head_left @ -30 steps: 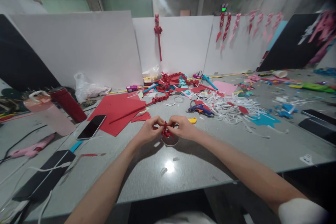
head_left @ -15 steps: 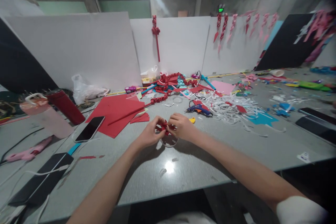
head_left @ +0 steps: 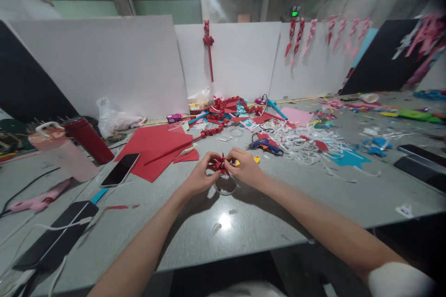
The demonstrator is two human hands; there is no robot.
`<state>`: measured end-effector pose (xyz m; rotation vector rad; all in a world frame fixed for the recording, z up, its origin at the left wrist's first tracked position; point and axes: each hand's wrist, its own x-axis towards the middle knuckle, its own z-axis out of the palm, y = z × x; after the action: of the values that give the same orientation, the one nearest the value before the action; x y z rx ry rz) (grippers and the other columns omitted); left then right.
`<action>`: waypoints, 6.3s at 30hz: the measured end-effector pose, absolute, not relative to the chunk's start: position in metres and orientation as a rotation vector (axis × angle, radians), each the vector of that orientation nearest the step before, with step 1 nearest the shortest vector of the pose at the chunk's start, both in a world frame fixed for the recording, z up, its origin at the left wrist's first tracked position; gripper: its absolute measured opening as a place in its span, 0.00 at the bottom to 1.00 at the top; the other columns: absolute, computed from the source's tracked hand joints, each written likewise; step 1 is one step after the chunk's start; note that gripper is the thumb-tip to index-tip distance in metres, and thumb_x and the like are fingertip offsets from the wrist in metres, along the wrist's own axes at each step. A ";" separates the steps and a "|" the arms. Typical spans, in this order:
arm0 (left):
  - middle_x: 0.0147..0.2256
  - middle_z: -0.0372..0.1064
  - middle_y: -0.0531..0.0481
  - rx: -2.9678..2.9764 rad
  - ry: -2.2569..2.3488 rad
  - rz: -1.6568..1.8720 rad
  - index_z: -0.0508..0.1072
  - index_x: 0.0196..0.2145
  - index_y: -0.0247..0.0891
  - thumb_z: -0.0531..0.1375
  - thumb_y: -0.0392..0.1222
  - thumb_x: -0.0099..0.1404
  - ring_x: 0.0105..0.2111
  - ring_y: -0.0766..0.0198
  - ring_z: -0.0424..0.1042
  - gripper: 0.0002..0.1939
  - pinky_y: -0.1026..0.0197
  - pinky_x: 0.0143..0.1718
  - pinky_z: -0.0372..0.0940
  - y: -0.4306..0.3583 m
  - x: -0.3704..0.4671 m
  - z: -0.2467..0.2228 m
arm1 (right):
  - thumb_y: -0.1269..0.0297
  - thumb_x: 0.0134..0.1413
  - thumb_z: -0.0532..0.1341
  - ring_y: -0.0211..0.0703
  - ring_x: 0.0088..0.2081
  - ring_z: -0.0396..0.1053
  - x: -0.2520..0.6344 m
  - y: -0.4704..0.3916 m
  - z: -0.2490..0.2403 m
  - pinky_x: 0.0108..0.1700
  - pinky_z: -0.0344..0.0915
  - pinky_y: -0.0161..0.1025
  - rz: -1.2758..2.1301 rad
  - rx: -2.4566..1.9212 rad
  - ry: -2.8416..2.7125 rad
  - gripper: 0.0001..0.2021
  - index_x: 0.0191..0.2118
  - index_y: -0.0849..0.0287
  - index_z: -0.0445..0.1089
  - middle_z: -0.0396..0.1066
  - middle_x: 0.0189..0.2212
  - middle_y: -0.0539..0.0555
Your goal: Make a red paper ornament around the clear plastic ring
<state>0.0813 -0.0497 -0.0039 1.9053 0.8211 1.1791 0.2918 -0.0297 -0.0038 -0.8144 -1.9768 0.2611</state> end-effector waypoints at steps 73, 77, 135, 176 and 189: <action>0.40 0.77 0.48 1.558 1.033 1.524 0.73 0.43 0.40 0.72 0.45 0.59 0.40 0.60 0.80 0.17 0.57 0.42 0.76 -0.044 0.093 -0.010 | 0.66 0.73 0.62 0.47 0.41 0.76 0.299 -0.028 0.002 0.46 0.74 0.46 0.140 -0.490 -2.035 0.04 0.45 0.54 0.75 0.78 0.38 0.56; 0.42 0.79 0.46 1.523 0.954 1.432 0.73 0.45 0.40 0.73 0.46 0.60 0.40 0.59 0.81 0.19 0.55 0.44 0.77 -0.042 0.089 -0.007 | 0.64 0.74 0.61 0.46 0.39 0.73 0.311 -0.021 0.012 0.45 0.74 0.45 0.170 -0.534 -1.986 0.08 0.54 0.53 0.73 0.76 0.40 0.55; 0.31 0.77 0.46 1.428 1.122 1.288 0.84 0.33 0.40 0.70 0.64 0.60 0.29 0.62 0.69 0.22 0.60 0.32 0.61 -0.039 0.086 -0.014 | 0.67 0.77 0.56 0.54 0.43 0.73 0.297 -0.017 -0.015 0.47 0.74 0.52 0.010 -0.565 -2.144 0.09 0.50 0.56 0.74 0.78 0.41 0.60; 0.41 0.78 0.43 1.449 0.985 1.212 0.80 0.42 0.41 0.67 0.69 0.63 0.38 0.57 0.77 0.27 0.55 0.44 0.72 -0.036 0.077 -0.001 | 0.61 0.73 0.59 0.43 0.36 0.72 0.310 -0.008 -0.004 0.42 0.70 0.40 0.755 -0.585 -2.032 0.09 0.41 0.57 0.73 0.75 0.34 0.52; 0.45 0.80 0.42 1.313 0.676 0.830 0.84 0.41 0.46 0.72 0.65 0.61 0.43 0.56 0.80 0.21 0.52 0.49 0.73 -0.052 0.074 0.003 | 0.37 0.62 0.68 0.38 0.31 0.64 0.310 -0.004 -0.003 0.34 0.64 0.35 1.254 -0.519 -1.841 0.25 0.38 0.58 0.72 0.68 0.30 0.48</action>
<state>0.0743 -0.0516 0.0030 1.3133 0.6755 0.8299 0.3101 -0.0036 -0.0035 -0.5189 -1.8407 1.2537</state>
